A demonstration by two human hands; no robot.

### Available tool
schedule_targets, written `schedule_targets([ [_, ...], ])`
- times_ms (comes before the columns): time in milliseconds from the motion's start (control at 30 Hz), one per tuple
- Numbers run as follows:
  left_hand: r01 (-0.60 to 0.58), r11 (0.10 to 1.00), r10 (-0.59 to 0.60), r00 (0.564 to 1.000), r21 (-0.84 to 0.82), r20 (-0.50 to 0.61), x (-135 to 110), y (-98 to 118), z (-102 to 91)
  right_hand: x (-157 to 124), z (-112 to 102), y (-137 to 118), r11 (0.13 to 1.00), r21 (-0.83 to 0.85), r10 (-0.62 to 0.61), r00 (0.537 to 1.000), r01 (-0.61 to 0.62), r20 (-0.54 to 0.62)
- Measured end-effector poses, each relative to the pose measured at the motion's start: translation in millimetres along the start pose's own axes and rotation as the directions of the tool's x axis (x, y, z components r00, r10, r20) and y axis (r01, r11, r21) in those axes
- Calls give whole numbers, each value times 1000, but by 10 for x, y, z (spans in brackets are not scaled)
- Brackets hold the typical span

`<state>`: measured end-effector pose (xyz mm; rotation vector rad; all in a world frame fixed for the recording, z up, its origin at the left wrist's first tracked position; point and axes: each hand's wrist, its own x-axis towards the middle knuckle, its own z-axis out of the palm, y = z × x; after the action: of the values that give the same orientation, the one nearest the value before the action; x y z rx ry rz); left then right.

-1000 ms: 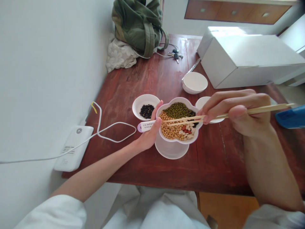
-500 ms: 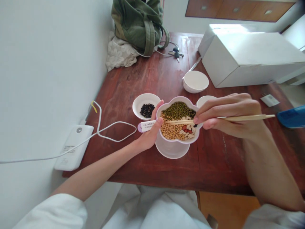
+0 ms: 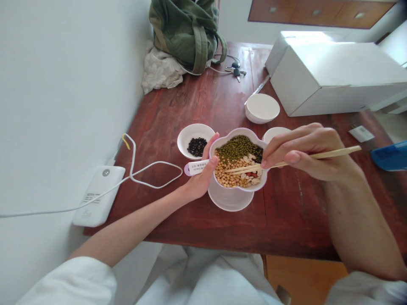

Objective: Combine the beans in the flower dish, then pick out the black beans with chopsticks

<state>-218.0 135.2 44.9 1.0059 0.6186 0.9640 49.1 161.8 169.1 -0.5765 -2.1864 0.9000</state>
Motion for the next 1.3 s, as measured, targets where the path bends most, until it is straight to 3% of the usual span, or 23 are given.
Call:
schedule_targets([
  [467, -17, 1000, 17, 1000, 24, 8, 4, 5, 17, -17, 16, 47, 986, 156, 68, 998, -65, -14],
  [1300, -46, 996, 50, 998, 82, -41, -4, 16, 11, 9, 45, 65, 985, 161, -32, 986, 59, -165],
])
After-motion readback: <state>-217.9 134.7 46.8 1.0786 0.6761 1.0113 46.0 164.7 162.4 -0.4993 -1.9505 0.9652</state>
